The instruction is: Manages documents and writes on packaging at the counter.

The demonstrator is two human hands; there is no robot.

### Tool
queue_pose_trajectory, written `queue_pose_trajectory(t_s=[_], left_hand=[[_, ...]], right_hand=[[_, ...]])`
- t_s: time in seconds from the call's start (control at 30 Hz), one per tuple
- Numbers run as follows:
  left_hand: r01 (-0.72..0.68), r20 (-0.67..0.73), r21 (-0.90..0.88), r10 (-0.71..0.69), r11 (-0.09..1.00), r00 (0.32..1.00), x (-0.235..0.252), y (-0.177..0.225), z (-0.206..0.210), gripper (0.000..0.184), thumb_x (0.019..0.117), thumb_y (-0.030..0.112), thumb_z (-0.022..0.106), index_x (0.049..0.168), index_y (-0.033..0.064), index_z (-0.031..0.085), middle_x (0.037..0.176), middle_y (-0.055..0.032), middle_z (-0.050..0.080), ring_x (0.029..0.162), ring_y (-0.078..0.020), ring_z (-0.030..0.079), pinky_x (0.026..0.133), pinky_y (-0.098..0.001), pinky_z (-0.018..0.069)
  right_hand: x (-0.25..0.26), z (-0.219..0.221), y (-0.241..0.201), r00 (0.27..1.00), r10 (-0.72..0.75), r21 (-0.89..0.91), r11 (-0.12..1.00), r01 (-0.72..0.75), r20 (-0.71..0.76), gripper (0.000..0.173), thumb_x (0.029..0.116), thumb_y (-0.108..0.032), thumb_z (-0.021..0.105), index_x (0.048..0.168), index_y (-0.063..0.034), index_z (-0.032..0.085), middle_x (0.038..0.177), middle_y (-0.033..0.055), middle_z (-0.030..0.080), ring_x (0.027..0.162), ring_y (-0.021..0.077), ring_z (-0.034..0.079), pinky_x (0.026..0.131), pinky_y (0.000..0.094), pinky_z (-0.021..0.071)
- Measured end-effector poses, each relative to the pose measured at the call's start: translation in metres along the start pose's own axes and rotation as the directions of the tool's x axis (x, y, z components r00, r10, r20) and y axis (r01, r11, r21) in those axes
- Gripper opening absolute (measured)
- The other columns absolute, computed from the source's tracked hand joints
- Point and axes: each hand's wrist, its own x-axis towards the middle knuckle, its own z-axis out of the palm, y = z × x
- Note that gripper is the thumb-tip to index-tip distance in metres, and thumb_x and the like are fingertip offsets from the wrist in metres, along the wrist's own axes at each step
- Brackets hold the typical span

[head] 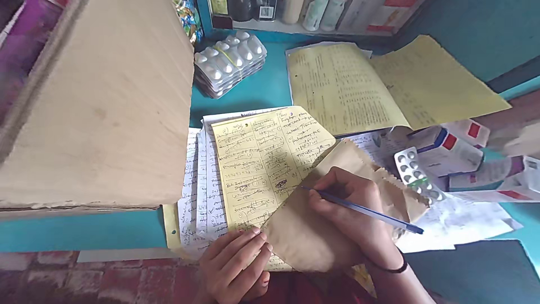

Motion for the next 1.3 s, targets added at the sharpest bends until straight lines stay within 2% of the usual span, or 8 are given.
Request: queue_pose_trajectory(t_s=[0.33,0.47,0.67,0.87,0.97,1.1,1.23,1.3], left_hand=[[0.004,0.001,0.016,-0.005,1.0,1.0,-0.001,0.002,0.001,0.04,0.1097,0.037,0.035,0.107,0.0116,0.066,0.109,-0.0058,0.072,0.112,-0.0169,0.065,0.104,-0.0293,0.0447],[0.002,0.031,0.041,-0.004,0.999,1.0,0.0,0.001,-0.001,0.045,0.1102,0.041,0.033,0.112,0.0117,0.067,0.114,-0.006,0.071,0.117,-0.0173,0.063,0.109,-0.0306,0.0409],[-0.006,0.021,0.046,0.005,0.999,1.0,0.001,-0.001,0.0,0.049,0.1099,0.043,0.032,0.111,0.0113,0.069,0.112,-0.0059,0.072,0.118,-0.0179,0.064,0.114,-0.0327,0.0383],[0.039,0.012,-0.017,-0.039,0.999,0.999,-0.006,0.003,-0.008,0.044,0.1111,0.041,0.031,0.106,0.0131,0.065,0.11,-0.0026,0.066,0.123,-0.0131,0.059,0.122,-0.0349,0.0281],[0.033,-0.009,-0.051,-0.034,0.998,0.999,-0.009,0.001,-0.007,0.04,0.1104,0.039,0.033,0.106,0.013,0.064,0.108,-0.0027,0.066,0.121,-0.0136,0.06,0.121,-0.036,0.0301],[0.02,-0.067,-0.04,-0.023,0.999,0.997,-0.012,-0.001,0.001,0.038,0.1096,0.038,0.035,0.104,0.0135,0.063,0.106,-0.002,0.066,0.116,-0.0142,0.062,0.115,-0.034,0.0388],[-0.006,-0.093,-0.023,0.004,1.0,0.996,-0.014,-0.002,0.003,0.036,0.1096,0.036,0.036,0.102,0.0123,0.063,0.104,-0.004,0.067,0.11,-0.0162,0.064,0.105,-0.0307,0.0459],[-0.01,-0.097,-0.014,0.008,1.0,0.995,-0.014,-0.002,0.004,0.036,0.1096,0.036,0.036,0.102,0.012,0.062,0.103,-0.0043,0.067,0.109,-0.0164,0.064,0.104,-0.0301,0.0466]], right_hand=[[-0.001,-0.001,0.001,1.0,0.012,-0.011,1.0,-0.012,0.0,0.011,0.0785,-0.024,0.071,0.08,-0.0159,0.065,0.065,-0.0126,0.062,0.056,-0.0083,0.057,0.05,0.0112,0.0468],[0.001,0.0,0.002,1.0,0.017,0.005,1.0,-0.017,0.007,0.011,0.0789,-0.023,0.072,0.08,-0.0159,0.064,0.066,-0.0118,0.063,0.056,-0.0064,0.058,0.05,0.0126,0.0482],[0.002,-0.002,-0.001,0.999,0.036,0.015,0.999,-0.036,0.003,0.011,0.0755,-0.022,0.072,0.077,-0.0184,0.062,0.064,-0.0133,0.061,0.055,-0.0079,0.056,0.049,0.0118,0.046],[-0.01,-0.001,-0.007,0.991,-0.051,0.187,0.982,0.027,0.124,0.011,0.0801,-0.022,0.072,0.085,-0.0146,0.066,0.07,-0.0142,0.063,0.058,-0.0099,0.056,0.051,0.0091,0.0457],[0.002,-0.012,-0.006,0.98,-0.028,0.112,0.994,0.006,0.197,0.009,0.0799,-0.022,0.071,0.086,-0.0164,0.066,0.07,-0.0143,0.062,0.06,-0.0092,0.056,0.053,0.0103,0.0459],[0.021,-0.024,0.001,0.98,0.029,0.042,0.998,-0.038,0.197,0.011,0.0773,-0.021,0.073,0.084,-0.0193,0.065,0.068,-0.0139,0.063,0.058,-0.0069,0.057,0.052,0.0123,0.0462],[0.015,-0.018,0.008,0.993,-0.047,0.074,0.997,0.038,0.113,0.008,0.0786,-0.021,0.072,0.081,-0.0184,0.065,0.068,-0.0158,0.062,0.058,-0.0103,0.056,0.053,0.0094,0.0458],[0.012,-0.016,0.009,0.996,-0.04,0.066,0.997,0.036,0.074,0.008,0.0779,-0.022,0.072,0.081,-0.0183,0.065,0.067,-0.0156,0.063,0.058,-0.0103,0.056,0.053,0.0093,0.0463]])
